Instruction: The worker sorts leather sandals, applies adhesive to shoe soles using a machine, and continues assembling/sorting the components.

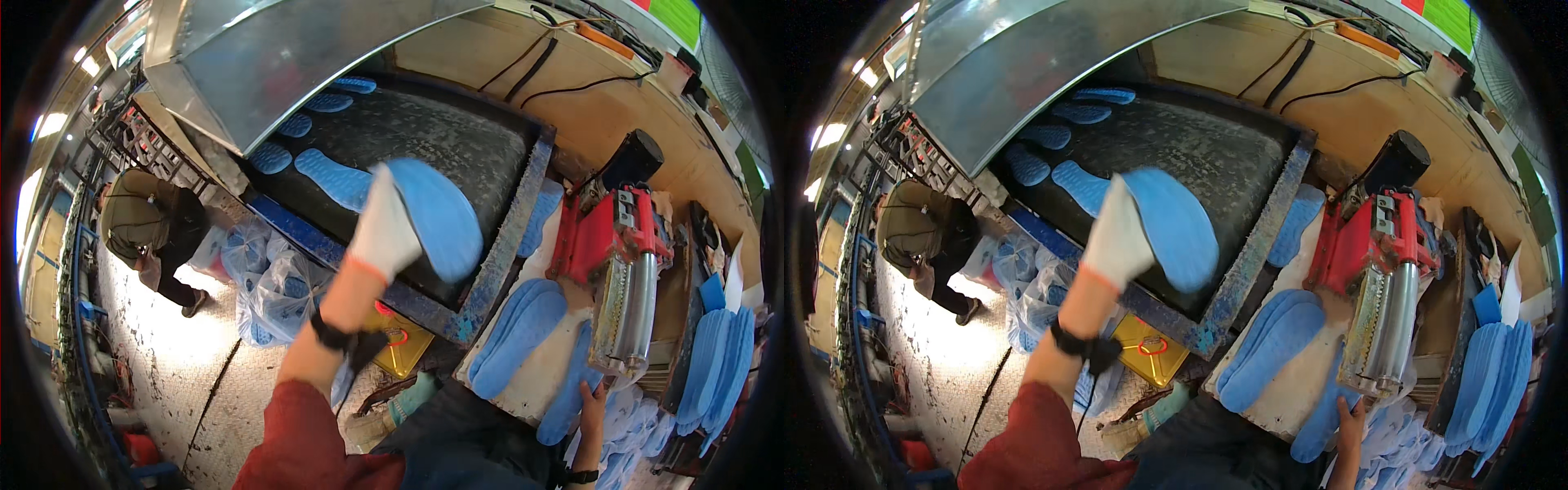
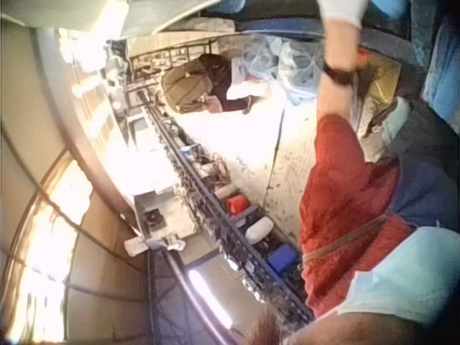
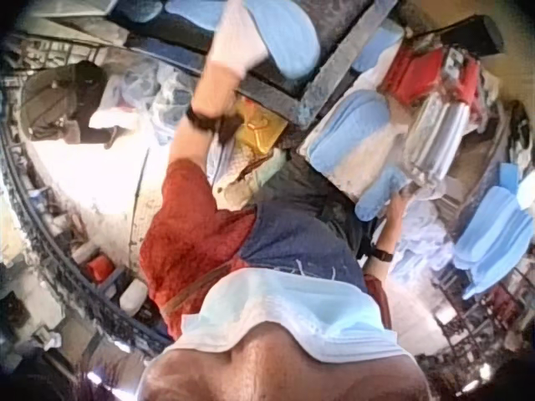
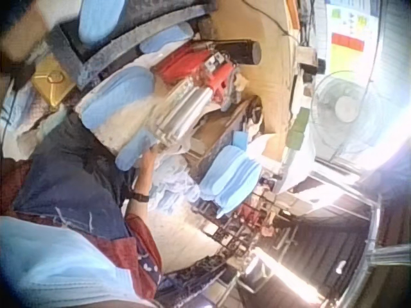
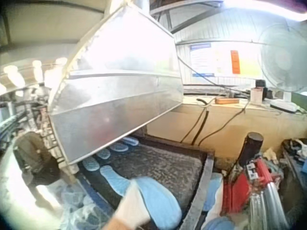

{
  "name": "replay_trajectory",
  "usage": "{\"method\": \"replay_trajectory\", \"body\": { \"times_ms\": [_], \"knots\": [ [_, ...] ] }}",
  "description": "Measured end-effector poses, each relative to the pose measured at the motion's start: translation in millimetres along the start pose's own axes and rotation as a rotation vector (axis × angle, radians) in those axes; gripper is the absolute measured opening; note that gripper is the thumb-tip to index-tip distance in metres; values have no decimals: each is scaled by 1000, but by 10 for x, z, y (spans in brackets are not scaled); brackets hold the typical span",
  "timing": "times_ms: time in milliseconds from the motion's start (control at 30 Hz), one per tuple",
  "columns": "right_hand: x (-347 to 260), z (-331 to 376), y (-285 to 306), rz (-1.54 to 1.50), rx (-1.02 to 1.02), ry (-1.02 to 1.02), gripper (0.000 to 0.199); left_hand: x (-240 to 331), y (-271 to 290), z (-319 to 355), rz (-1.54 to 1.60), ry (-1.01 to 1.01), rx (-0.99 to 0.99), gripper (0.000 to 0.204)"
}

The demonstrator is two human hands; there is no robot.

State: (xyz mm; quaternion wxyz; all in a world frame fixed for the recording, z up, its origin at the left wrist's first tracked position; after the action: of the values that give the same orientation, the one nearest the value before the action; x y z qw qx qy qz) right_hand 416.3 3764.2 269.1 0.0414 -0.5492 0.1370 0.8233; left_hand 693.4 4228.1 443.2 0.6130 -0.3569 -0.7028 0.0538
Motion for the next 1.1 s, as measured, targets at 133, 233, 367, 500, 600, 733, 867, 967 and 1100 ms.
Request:
{"method": "replay_trajectory", "body": {
  "times_ms": [133, 233, 367, 500, 600, 733, 867, 967, 1100],
  "knots": [
    [-94, -12, -112, -109, -78, 47, 30, 406, 2091, -585, -1392, 172, 554, 44],
    [-75, 211, 140, -53, 13, -6, 33, 391, 1916, -1001, -1630, 528, 603, 101],
    [-502, 208, 466, -52, 225, 118, 35, 817, 2094, -887, -1990, 357, 314, 98],
    [-1955, 117, 387, 748, 386, 685, 43, 356, 894, -776, -594, 19, 308, 74],
    [-2336, 22, 307, 899, 350, 896, 58, -292, -1121, -637, -625, -103, -165, 64],
    [-2596, 232, 8, 786, 154, 911, 54, -756, -2381, -421, -774, -201, -301, 61],
    [-2016, 472, 284, 272, 279, 803, 37, -1337, -2361, -404, -699, -217, -306, 61],
    [-1134, 467, 407, -40, 305, 452, 18, -1621, -2197, -464, -538, 10, -268, 64],
    [-491, 331, -105, -77, 75, 183, 18, -1676, -2029, -37, -198, 237, -297, 67]
  ]
}}
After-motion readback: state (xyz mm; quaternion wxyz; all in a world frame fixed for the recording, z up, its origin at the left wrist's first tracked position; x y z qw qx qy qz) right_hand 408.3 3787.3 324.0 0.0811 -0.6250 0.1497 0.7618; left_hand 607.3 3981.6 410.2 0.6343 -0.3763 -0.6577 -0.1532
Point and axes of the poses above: each hand's wrist, its own z-axis away from the middle knuckle, its own y-axis out of the back of the hand, x = y × z, the point moved 7 cm from there along -z, towards the middle knuckle, and after that the axes turned 9 degrees about -x, right-handed, at the moved point
